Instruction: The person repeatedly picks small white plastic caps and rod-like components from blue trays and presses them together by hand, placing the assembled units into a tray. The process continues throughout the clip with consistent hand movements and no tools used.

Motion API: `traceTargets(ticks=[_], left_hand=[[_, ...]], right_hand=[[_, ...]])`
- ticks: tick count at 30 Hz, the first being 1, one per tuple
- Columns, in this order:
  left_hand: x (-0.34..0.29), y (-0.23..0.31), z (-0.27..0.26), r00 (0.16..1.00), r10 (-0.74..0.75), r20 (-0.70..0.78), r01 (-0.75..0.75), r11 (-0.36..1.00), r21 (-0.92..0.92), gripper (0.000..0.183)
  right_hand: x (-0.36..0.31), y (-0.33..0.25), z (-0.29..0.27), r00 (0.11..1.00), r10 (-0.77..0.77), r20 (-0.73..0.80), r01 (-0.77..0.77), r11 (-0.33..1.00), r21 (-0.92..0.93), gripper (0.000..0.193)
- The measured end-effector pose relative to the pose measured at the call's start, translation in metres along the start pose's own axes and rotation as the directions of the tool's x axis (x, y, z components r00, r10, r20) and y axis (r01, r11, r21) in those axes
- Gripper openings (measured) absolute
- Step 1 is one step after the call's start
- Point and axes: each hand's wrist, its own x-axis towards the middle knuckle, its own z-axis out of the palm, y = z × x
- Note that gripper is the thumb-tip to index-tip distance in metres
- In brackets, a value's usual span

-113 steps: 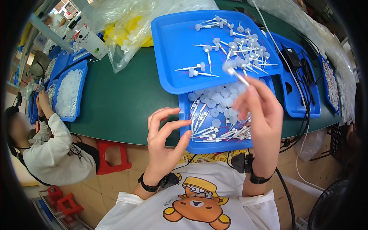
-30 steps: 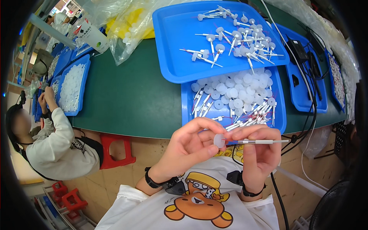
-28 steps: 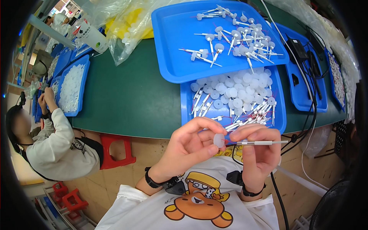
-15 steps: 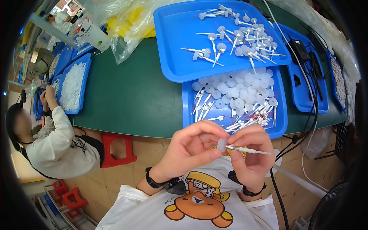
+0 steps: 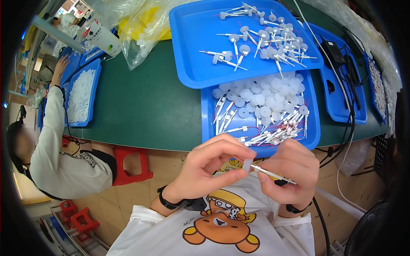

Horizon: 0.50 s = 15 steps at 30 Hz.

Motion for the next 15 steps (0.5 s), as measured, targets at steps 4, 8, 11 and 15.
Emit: traceTargets(ticks=[4, 8, 11, 15], left_hand=[[0.0001, 0.0024, -0.0012, 1.0, -0.002, 0.004, 0.002, 1.0, 0.02, 0.036], [0.0, 0.0057, -0.004, 1.0, -0.022, 0.015, 0.021, 0.998, 0.059, 0.035], [0.0003, 0.0091, -0.0029, 0.996, -0.083, -0.034, 0.086, 0.993, 0.078, 0.032], [0.0004, 0.0044, -0.0086, 1.0, -0.022, 0.009, 0.021, 0.995, 0.1, 0.035]], right_hand=[[-0.0002, -0.0002, -0.0026, 0.997, -0.013, 0.072, 0.013, 1.0, 0.007, 0.015], [-0.002, 0.0, -0.0017, 0.997, 0.019, 0.081, -0.018, 1.0, -0.011, 0.016], [-0.0043, -0.005, 0.0019, 0.994, 0.113, 0.007, -0.113, 0.993, -0.018, 0.019], [-0.0066, -0.0011, -0.0002, 0.998, -0.054, 0.017, 0.057, 0.98, -0.19, 0.024]])
